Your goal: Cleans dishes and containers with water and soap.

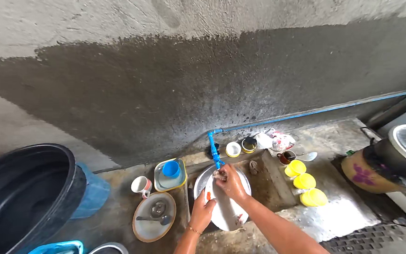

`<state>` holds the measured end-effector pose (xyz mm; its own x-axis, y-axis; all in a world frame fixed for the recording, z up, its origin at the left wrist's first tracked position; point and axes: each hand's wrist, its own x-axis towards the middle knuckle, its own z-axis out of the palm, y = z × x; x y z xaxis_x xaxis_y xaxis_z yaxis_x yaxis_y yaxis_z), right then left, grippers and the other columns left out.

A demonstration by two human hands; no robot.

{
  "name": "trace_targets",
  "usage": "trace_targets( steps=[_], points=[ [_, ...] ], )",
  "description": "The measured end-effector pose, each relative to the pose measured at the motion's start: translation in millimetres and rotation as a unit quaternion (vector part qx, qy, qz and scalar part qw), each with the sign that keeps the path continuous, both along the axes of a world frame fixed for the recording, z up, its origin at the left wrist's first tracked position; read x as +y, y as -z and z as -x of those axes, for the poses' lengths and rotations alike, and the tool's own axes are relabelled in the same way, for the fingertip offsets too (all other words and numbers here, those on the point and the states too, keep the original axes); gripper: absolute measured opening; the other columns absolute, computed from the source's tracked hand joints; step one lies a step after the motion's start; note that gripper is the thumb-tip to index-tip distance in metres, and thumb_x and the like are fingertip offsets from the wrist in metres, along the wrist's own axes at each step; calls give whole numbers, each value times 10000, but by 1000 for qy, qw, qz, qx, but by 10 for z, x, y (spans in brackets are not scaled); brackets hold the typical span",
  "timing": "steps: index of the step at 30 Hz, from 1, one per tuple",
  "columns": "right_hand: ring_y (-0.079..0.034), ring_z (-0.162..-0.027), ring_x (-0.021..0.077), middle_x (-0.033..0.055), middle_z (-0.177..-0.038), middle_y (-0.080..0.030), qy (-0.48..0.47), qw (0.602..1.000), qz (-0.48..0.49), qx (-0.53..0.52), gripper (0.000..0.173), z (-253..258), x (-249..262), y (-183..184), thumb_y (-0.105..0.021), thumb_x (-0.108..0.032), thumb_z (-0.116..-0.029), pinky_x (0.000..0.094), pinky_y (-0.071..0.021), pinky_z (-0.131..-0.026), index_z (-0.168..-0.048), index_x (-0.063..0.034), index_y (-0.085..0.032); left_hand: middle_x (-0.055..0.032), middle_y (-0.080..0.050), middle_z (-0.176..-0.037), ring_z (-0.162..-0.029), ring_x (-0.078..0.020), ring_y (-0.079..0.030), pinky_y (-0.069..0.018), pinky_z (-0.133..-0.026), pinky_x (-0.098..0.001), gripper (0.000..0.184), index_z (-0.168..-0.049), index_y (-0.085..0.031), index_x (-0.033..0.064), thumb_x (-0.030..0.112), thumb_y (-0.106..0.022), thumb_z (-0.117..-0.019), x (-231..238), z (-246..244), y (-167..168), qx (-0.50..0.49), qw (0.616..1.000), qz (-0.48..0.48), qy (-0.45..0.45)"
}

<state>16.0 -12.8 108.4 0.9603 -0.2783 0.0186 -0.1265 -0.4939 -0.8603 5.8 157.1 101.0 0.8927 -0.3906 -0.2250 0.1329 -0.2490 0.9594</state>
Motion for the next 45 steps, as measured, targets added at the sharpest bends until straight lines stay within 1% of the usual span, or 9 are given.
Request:
trace_targets(
  steps=[4, 8, 12, 16, 20, 24, 28, 32, 45],
  points=[
    [-628, -1103, 325, 255, -1194, -619, 18, 1000, 6, 13, 338, -53, -83, 29, -757, -81, -842, 402, -526, -972, -1139, 52, -664, -206, -641, -1267, -1132, -151, -649, -519, -999, -300, 512, -1413, -477, -93, -10, -585, -920, -8, 49, 33, 0, 1000, 13, -19],
    [-627, -1121, 327, 258, -1216, -611, -18, 1000, 10, 12, 354, -7, 10, 7, -766, -55, -820, 395, -525, -985, -1144, 45, -664, -194, -637, -1293, -1156, -133, -642, -515, -1014, -290, 529, -1415, -479, -89, -8, -598, -906, -21, 55, 47, 1, 999, 24, -28],
    [-624, -1128, 322, 248, -1217, -615, 20, 999, 11, 37, 350, -70, -78, 49, -757, -64, -841, 396, -520, -993, -1159, 45, -659, -191, -649, -1262, -1130, -138, -652, -525, -996, -296, 506, -1402, -487, -92, -3, -584, -913, -4, 73, 67, 1, 999, 23, -31],
    [-630, -1130, 328, 255, -1223, -618, -26, 999, 5, 27, 350, 45, 64, -5, -759, -54, -828, 400, -521, -998, -1150, 47, -664, -184, -655, -1263, -1127, -123, -657, -526, -996, -283, 526, -1408, -488, -86, -13, -597, -899, -21, 77, 50, 0, 999, 23, -33],
    [-622, -1148, 343, 253, -1218, -624, 32, 998, 27, 56, 355, -59, -141, 65, -758, -88, -850, 425, -515, -1007, -1166, 43, -662, -199, -654, -1248, -1121, -146, -658, -527, -993, -304, 500, -1401, -490, -94, 9, -581, -920, 6, 63, 62, -9, 1000, 1, -25],
    [-627, -1150, 344, 262, -1225, -626, -34, 999, 12, 27, 358, 72, 56, 7, -768, -68, -831, 426, -517, -1015, -1154, 53, -670, -188, -665, -1239, -1106, -133, -667, -535, -990, -300, 515, -1398, -496, -88, 3, -607, -903, -26, 66, 72, 0, 1000, 9, -22],
    [-628, -1133, 335, 251, -1213, -623, 31, 998, 23, 50, 349, -65, -156, 79, -761, -84, -847, 416, -520, -998, -1156, 47, -667, -175, -668, -1212, -1080, -121, -667, -538, -964, -286, 484, -1381, -506, -87, 9, -579, -913, 9, 58, 103, -5, 1000, 10, -28],
    [-628, -1134, 344, 260, -1217, -625, -28, 999, 13, 35, 359, 20, 11, 16, -768, -63, -824, 418, -520, -1001, -1149, 52, -668, -185, -663, -1228, -1089, -118, -664, -534, -972, -280, 511, -1389, -495, -94, -2, -605, -899, -27, 64, 86, 6, 999, 16, -34],
    [-618, -1159, 335, 252, -1238, -613, -14, 997, 23, 67, 390, -82, -6, 65, -771, -85, -834, 409, -511, -1016, -1179, 50, -648, -198, -650, -1255, -1114, -132, -657, -526, -990, -289, 507, -1407, -481, -94, -1, -587, -921, 11, 2, 107, 6, 1000, 7, -21]
  ],
)
